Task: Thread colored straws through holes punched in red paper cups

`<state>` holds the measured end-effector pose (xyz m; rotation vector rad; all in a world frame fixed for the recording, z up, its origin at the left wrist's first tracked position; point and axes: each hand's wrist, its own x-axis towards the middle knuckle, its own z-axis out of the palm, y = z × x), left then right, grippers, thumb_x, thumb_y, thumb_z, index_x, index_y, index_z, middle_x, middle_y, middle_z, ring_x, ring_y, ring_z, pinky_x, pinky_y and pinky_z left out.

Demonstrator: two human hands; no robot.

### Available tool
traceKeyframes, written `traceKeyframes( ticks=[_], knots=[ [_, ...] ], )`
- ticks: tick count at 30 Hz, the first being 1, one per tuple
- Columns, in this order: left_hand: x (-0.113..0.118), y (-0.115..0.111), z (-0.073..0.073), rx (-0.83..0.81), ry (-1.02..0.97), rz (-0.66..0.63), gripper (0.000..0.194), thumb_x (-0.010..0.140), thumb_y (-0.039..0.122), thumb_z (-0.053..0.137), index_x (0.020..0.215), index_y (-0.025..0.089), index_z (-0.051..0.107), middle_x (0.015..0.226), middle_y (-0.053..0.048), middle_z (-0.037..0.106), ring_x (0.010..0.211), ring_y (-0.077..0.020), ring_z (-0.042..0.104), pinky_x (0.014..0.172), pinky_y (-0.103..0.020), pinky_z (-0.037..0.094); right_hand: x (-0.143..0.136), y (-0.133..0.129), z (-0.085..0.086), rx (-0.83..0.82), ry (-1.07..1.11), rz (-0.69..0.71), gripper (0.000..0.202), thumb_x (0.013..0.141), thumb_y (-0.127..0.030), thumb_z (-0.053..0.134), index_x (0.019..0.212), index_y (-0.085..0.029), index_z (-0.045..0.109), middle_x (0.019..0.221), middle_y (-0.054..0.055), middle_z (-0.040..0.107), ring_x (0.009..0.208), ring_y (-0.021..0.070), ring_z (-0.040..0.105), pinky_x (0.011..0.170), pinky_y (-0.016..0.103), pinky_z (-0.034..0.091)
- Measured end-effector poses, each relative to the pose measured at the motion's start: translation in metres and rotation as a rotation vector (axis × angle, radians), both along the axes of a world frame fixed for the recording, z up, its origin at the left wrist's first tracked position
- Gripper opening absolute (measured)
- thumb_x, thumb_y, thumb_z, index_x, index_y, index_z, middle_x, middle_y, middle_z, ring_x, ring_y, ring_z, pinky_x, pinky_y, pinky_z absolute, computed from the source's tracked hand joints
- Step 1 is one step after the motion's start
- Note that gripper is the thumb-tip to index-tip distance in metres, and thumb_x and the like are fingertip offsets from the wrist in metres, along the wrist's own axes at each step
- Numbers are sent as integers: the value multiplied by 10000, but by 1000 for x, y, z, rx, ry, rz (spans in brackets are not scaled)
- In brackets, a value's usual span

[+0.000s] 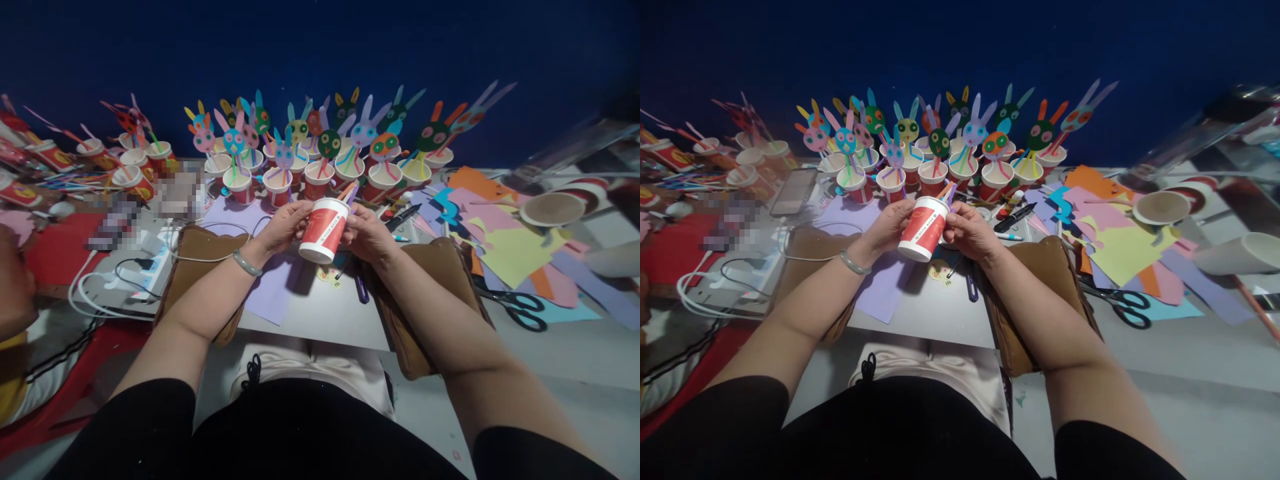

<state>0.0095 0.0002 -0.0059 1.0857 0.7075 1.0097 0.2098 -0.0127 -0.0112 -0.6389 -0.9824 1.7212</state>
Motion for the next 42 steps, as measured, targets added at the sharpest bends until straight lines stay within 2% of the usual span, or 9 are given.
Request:
traceKeyframes(
  ticks=[5,10,12,16,20,24,32,37,42],
  knots=[
    [0,3,-7,-18,-63,55,585,821,758,715,895,178,696,791,-20,655,591,-85,570,528,-236,453,0,2,-4,33,4,-18,519,617,-426,1001,802,-208,568,599,-106,595,434,11,500,438,120,448],
    [-8,6,-1,-68,-68,24,606,854,784,649,926,187,723,834,-38,685,594,-96,592,521,-245,473,0,1,-6,31,-29,-11,493,626,-408,998,792,-206,580,658,-92,624,469,27,541,457,149,490],
    [-12,7,4,-49,-34,36,521,857,705,709,951,193,723,821,-27,679,569,-83,569,499,-231,440,0,2,-6,27,-22,-21,480,623,-394,1001,793,-207,592,668,-86,635,484,34,554,458,153,495],
    [-16,7,13,-18,-15,60,352,708,369,904,924,190,692,746,36,614,534,-35,524,482,-171,373,-1,2,-5,20,14,-44,471,610,-363,1008,776,-209,595,672,-77,640,509,41,563,468,154,498],
    [-16,7,16,-23,65,91,238,717,245,837,806,157,635,672,54,575,503,-20,490,465,-150,331,-2,2,-2,8,20,-69,481,589,-352,1017,747,-211,585,698,-76,652,547,49,579,479,159,503],
    [-16,7,16,9,130,97,202,764,256,799,799,153,628,632,55,573,497,-34,497,467,-157,351,-1,2,-1,25,-12,-60,474,584,-362,1022,749,-212,604,677,-71,647,563,62,599,500,171,511],
    [-20,11,8,138,176,34,371,737,419,876,813,163,618,607,56,579,480,-53,515,455,-178,385,0,6,-7,42,-101,-102,488,556,-412,1026,776,-213,638,686,-57,672,542,80,606,507,212,510],
    [-17,12,5,158,188,133,285,792,347,826,792,183,594,553,70,569,424,-44,480,445,-183,376,-2,7,-10,64,-144,-204,507,528,-472,1023,807,-230,675,696,-66,693,580,84,634,546,217,540],
    [-16,13,5,167,181,178,255,767,289,812,745,185,580,525,65,576,416,-55,491,424,-190,378,-4,7,-13,154,-240,-261,501,581,-564,976,834,-221,712,674,-51,694,556,89,618,516,220,528]
  ],
)
